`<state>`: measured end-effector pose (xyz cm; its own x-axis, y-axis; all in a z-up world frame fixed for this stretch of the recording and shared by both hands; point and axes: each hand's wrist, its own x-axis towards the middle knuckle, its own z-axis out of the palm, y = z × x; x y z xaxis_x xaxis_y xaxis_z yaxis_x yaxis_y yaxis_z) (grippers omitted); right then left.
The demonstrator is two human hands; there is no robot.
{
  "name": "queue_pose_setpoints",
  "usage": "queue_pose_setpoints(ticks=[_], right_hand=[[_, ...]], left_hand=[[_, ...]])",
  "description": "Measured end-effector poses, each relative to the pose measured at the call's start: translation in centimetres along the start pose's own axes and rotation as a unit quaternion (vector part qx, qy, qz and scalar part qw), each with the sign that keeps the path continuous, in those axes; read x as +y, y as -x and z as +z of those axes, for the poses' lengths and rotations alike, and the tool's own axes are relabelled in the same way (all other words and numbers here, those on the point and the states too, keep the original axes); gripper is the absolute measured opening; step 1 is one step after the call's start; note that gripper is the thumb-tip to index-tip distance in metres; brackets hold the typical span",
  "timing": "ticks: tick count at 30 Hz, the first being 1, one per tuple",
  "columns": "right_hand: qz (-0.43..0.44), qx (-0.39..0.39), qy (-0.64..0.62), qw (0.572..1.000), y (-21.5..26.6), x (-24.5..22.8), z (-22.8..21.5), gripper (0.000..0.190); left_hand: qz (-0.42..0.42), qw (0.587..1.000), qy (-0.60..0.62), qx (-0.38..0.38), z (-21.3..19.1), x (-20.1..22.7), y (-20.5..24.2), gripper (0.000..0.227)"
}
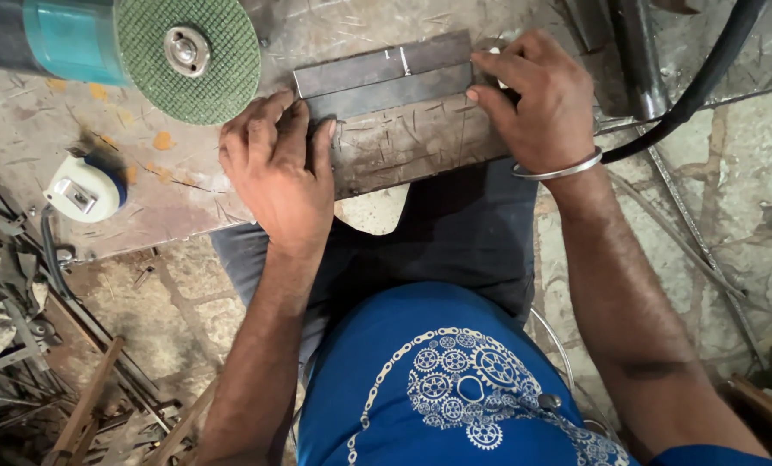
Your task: The person measures a metal frame with a tape measure and then moves to a workbench. They use a tape measure and a white marker to mark several metal bars and a metal sheet on the workbench.
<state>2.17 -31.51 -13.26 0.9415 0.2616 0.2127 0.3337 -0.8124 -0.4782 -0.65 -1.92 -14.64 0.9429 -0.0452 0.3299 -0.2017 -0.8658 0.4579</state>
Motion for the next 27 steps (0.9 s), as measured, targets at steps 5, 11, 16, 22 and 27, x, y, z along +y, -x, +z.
queue_pose_setpoints(ticks=[5, 11, 16, 22, 27], right_hand=[[-0.002, 0.002, -0.009, 1.000, 0.1, 0.2, 0.0, 0.033], [-0.003, -0.002, -0.006, 1.000, 0.0, 0.0, -0.2, 0.036], [-0.002, -0.008, -0.020, 1.000, 0.0, 0.1, -0.3, 0.034], [-0.036, -0.020, 0.011, 0.999, 0.2, 0.8, -0.2, 0.033], [-0.035, -0.028, -0.010, 0.999, 0.0, 0.5, -0.5, 0.034]], left_hand=[[-0.007, 1.000, -0.001, -0.002, 0.1, 0.0, 0.1, 0.035], [-0.019, 0.999, 0.018, -0.018, -0.1, 0.0, -0.1, 0.044], [0.030, 0.999, 0.007, -0.019, 0.3, 0.5, 0.0, 0.042], [0.113, 0.990, 0.058, -0.058, 1.5, 1.5, -2.2, 0.039], [0.130, 0.986, 0.079, -0.073, 2.3, 0.9, -2.9, 0.032]])
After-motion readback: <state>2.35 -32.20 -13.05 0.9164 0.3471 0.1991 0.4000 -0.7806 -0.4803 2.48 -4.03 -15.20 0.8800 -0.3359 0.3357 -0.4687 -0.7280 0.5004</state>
